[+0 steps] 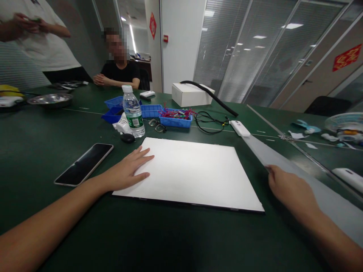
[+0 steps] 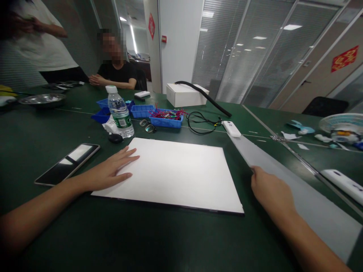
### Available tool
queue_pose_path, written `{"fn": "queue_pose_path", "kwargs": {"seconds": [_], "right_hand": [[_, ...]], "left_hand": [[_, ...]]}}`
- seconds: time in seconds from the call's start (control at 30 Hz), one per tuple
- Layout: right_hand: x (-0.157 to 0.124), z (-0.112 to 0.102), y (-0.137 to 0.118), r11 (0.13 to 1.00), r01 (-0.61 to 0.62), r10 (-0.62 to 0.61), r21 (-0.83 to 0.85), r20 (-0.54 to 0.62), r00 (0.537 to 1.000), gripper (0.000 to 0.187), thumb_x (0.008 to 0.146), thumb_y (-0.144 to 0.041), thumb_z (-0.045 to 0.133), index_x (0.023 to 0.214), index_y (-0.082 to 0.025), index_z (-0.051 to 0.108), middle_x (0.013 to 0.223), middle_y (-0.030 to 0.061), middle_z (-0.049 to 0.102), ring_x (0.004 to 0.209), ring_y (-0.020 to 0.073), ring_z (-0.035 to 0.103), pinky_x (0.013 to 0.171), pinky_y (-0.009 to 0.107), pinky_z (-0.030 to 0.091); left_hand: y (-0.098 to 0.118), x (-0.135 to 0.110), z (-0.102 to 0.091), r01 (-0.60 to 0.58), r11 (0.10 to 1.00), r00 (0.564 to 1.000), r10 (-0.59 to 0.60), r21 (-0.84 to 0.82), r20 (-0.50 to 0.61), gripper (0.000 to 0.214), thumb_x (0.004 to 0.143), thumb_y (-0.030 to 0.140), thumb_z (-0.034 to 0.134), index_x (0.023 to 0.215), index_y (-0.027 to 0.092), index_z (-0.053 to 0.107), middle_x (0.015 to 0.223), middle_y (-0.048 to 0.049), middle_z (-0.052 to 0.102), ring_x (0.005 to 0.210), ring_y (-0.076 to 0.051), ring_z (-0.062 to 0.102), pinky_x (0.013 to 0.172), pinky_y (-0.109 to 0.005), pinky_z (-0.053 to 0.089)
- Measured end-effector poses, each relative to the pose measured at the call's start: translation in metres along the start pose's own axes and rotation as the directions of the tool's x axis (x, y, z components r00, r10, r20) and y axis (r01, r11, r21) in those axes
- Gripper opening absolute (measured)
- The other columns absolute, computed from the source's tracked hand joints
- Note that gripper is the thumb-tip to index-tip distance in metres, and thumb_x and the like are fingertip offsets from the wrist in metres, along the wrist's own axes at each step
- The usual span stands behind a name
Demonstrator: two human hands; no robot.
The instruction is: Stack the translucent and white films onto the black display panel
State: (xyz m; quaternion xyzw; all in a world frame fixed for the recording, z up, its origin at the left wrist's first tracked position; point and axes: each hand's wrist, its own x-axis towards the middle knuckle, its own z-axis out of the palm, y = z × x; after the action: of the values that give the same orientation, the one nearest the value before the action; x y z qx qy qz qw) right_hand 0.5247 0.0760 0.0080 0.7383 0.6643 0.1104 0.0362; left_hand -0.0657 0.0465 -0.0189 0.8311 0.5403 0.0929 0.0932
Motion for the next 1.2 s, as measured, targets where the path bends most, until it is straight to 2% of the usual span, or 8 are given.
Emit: {"fn": "queue_pose_path", "kwargs": {"seconds": [0.17, 0.33, 0.47, 0.67, 0.73, 0.9, 1.2], "right_hand": [[-0.014, -0.010, -0.014, 0.999, 0.035, -0.036, -0.025, -0.036, 0.999, 0.063, 0.108, -0.039, 0.022, 0.149, -0.015, 0.064, 0.103, 0.0222, 0.081, 0.084, 0.0411, 0.079, 0.072, 0.055, 0.060], [-0.023, -0.010, -0.023, 0.995, 0.089, -0.093, -0.044, -0.109, 0.990, 0.061, 0.106, -0.039, 0.027, 0.146, -0.014, 0.067, 0.095, 0.0207, 0.081, 0.073, 0.0388, 0.077, 0.065, 0.055, 0.061], [-0.025, -0.011, -0.026, 0.992, 0.114, -0.119, -0.052, -0.103, 0.988, 0.062, 0.106, -0.036, 0.026, 0.147, -0.014, 0.066, 0.098, 0.0200, 0.081, 0.077, 0.0403, 0.078, 0.067, 0.056, 0.061], [-0.027, -0.022, -0.028, 0.995, 0.060, -0.064, -0.085, -0.043, 0.997, 0.065, 0.110, -0.037, 0.018, 0.151, -0.016, 0.063, 0.101, 0.0193, 0.081, 0.083, 0.0390, 0.079, 0.070, 0.052, 0.058], [-0.027, -0.027, -0.027, 0.995, 0.049, -0.053, -0.091, -0.048, 0.997, 0.066, 0.110, -0.037, 0.016, 0.153, -0.016, 0.061, 0.102, 0.0196, 0.081, 0.086, 0.0384, 0.079, 0.072, 0.051, 0.057], [-0.026, -0.033, -0.022, 0.996, -0.025, 0.020, -0.082, -0.065, 0.998, 0.069, 0.111, -0.042, 0.014, 0.155, -0.016, 0.060, 0.090, 0.0189, 0.079, 0.081, 0.0388, 0.078, 0.069, 0.049, 0.055], [-0.019, -0.040, -0.010, 0.993, -0.119, 0.116, -0.028, -0.095, 0.989, 0.076, 0.109, -0.046, 0.007, 0.155, -0.014, 0.059, 0.093, 0.0225, 0.078, 0.083, 0.0414, 0.077, 0.073, 0.051, 0.054]], "left_hand": [[0.001, 0.000, -0.001, 0.005, 1.000, 1.000, -0.005, -0.015, 0.004, 0.079, 0.105, 0.071, 0.051, 0.169, 0.024, 0.049, 0.183, -0.0117, 0.026, 0.170, -0.042, 0.017, 0.135, -0.065, 0.025], [0.000, 0.000, 0.000, 0.003, 1.000, 1.000, -0.003, -0.010, -0.015, 0.078, 0.105, 0.071, 0.053, 0.168, 0.026, 0.050, 0.182, -0.0104, 0.028, 0.170, -0.042, 0.019, 0.135, -0.064, 0.027], [0.000, 0.000, 0.000, 0.001, 1.000, 1.000, -0.001, -0.005, -0.013, 0.077, 0.105, 0.071, 0.052, 0.168, 0.025, 0.050, 0.182, -0.0109, 0.029, 0.170, -0.042, 0.020, 0.135, -0.064, 0.027], [-0.001, 0.000, 0.001, 0.000, 1.000, 1.000, 0.000, -0.005, -0.006, 0.079, 0.106, 0.072, 0.050, 0.169, 0.025, 0.049, 0.183, -0.0109, 0.027, 0.170, -0.042, 0.018, 0.135, -0.064, 0.025], [0.000, 0.000, 0.000, 0.007, 1.000, 1.000, -0.007, -0.002, 0.003, 0.079, 0.106, 0.072, 0.050, 0.169, 0.025, 0.048, 0.183, -0.0108, 0.026, 0.170, -0.042, 0.017, 0.135, -0.064, 0.025], [0.002, 0.000, -0.001, 0.007, 1.000, 1.000, -0.007, -0.003, 0.005, 0.080, 0.106, 0.072, 0.049, 0.169, 0.024, 0.049, 0.183, -0.0114, 0.027, 0.171, -0.043, 0.016, 0.135, -0.064, 0.025], [0.004, 0.000, -0.003, 0.017, 1.000, 1.000, -0.017, 0.000, 0.010, 0.080, 0.105, 0.074, 0.048, 0.169, 0.025, 0.049, 0.183, -0.0108, 0.028, 0.171, -0.042, 0.017, 0.135, -0.063, 0.025]]}}
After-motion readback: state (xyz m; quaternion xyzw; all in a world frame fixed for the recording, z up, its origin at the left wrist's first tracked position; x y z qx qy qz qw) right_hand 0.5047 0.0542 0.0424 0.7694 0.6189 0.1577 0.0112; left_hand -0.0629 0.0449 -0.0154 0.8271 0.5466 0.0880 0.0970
